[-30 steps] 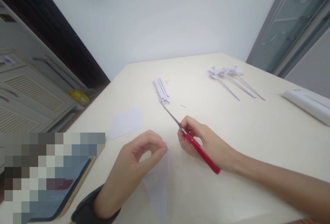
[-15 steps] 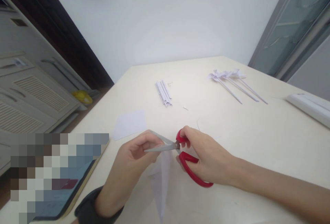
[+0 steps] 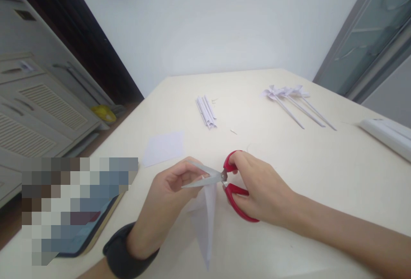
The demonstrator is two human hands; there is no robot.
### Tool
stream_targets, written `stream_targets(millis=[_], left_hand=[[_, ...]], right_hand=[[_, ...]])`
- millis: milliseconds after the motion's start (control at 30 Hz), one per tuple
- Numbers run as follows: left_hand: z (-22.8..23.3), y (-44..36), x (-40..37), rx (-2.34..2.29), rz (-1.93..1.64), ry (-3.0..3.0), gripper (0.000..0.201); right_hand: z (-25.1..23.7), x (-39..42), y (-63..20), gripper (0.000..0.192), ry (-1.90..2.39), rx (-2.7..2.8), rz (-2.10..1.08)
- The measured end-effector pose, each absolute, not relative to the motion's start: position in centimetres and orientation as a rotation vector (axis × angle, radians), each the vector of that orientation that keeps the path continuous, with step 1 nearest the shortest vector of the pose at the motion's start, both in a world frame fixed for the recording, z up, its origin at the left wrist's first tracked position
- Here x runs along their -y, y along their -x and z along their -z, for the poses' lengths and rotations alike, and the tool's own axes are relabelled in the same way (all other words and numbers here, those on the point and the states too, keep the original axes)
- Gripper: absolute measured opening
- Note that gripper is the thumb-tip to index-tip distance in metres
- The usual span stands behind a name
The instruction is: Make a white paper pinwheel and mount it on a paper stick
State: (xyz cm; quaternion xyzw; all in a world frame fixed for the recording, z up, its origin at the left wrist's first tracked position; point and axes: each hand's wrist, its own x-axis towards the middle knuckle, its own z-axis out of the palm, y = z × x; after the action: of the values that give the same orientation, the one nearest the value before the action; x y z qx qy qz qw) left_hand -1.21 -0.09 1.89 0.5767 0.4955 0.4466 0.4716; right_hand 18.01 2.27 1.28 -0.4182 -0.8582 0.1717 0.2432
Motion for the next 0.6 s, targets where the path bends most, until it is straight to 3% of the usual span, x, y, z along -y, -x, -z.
stream_targets(millis=[600], left_hand=[[-2.22, 0.73, 0.11, -1.148, -1.115, -1.351, 0.011]], right_hand=[[-0.97, -2.28, -17.84, 0.017, 1.195, 2.459, -0.313]])
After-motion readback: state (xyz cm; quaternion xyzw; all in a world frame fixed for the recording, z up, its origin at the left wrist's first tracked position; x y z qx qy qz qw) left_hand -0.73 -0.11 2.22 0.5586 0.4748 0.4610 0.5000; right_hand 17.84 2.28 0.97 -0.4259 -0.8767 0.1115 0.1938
